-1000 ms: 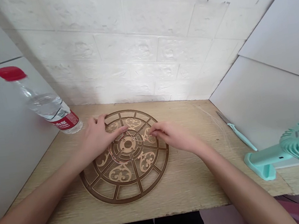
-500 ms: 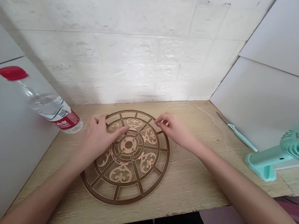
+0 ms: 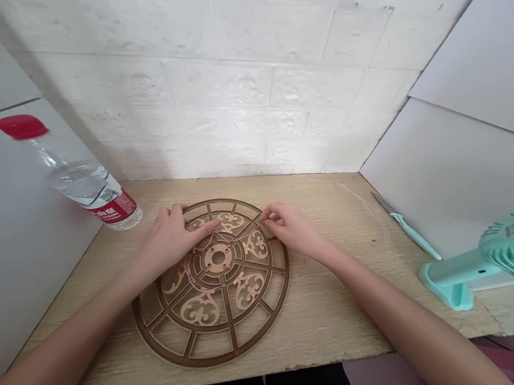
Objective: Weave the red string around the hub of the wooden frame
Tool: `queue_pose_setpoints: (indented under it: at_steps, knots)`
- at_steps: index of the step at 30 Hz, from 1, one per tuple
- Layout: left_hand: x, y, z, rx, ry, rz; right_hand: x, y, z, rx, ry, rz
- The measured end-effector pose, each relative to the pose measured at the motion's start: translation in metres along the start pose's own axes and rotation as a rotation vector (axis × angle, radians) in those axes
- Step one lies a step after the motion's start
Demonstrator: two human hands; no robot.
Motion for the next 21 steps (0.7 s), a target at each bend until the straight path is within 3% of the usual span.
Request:
queue_pose_setpoints:
  at_steps: [8,13,21]
  knots:
    - [0.001,-0.003,-0.002,0.012,-0.048,0.011,0.001,-0.020,-0.011,-0.316,-0.183,-0.069]
    - [0.008,-0.002,-0.008,-0.014,-0.122,0.013,0.001,-0.022,-0.009,-0.343,-0.183,-0.153]
    - [0.017,-0.001,-0.019,-0.050,-0.256,-0.019,0.005,-0.017,0.012,-0.336,-0.079,-0.262]
Point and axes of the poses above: each hand's wrist, its own x-axis away from the middle knuckle, its own y-axis out of the back of the hand, z = x × y, the point moved 4 cm from there along -x, towards the middle knuckle, and after that the axes turned 6 degrees about x, right-handed, at the moved point
